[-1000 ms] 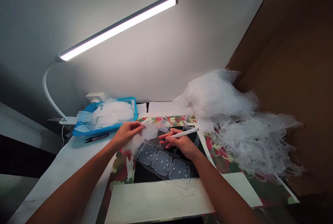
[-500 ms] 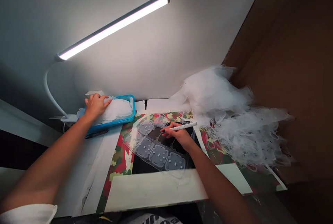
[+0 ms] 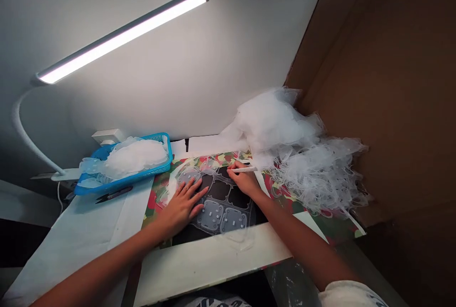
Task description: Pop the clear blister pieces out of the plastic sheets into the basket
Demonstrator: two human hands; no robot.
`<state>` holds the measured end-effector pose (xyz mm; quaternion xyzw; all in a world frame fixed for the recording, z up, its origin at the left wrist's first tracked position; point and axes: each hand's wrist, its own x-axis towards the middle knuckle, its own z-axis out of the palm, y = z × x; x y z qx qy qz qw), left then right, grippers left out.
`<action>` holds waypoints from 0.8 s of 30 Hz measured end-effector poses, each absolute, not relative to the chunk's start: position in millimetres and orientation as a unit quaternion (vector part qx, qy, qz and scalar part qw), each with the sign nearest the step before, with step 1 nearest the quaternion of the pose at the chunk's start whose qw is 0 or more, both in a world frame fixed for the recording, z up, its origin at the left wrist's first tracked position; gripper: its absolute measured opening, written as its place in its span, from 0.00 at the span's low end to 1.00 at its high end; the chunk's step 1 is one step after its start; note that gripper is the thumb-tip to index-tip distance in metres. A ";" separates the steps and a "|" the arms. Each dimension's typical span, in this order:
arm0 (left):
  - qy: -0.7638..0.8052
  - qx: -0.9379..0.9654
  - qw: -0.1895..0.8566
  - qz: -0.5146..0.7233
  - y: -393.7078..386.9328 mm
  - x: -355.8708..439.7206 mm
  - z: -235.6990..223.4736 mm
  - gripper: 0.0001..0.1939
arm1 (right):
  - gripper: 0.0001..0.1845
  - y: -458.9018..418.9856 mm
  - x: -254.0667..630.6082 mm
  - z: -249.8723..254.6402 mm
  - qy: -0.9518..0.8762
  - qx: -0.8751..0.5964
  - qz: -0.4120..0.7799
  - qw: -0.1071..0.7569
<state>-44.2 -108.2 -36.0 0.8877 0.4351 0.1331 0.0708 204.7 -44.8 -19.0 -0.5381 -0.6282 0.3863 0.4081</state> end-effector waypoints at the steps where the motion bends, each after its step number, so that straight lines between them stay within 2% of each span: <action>1: 0.461 0.873 0.078 0.139 -114.0 -32.2 -39.2 0.26 | 0.11 -42.6 197.5 -15.5 -0.637 -0.529 0.384 0.410; 5: 0.500 0.830 0.138 0.205 -125.6 -1.2 -27.9 0.29 | 0.10 -40.4 152.8 -0.5 -0.664 -0.437 0.457 0.399; 8: 0.504 0.818 0.119 0.249 -128.3 -16.5 -19.3 0.22 | 0.10 -46.9 124.1 -1.0 -0.674 -0.400 0.492 0.378; 11: 0.531 0.815 0.069 0.221 -130.9 -55.8 -27.1 0.17 | 0.10 -54.7 111.4 -10.9 -0.694 -0.411 0.463 0.367; 18: 0.493 0.852 -0.023 0.178 -135.3 -98.8 -46.9 0.21 | 0.11 -61.2 98.7 -20.0 -0.774 -0.379 0.353 0.365; 24: 0.499 0.846 -0.022 0.185 -127.9 -100.2 -47.8 0.25 | 0.08 -59.3 87.0 -25.9 -0.780 -0.397 0.315 0.368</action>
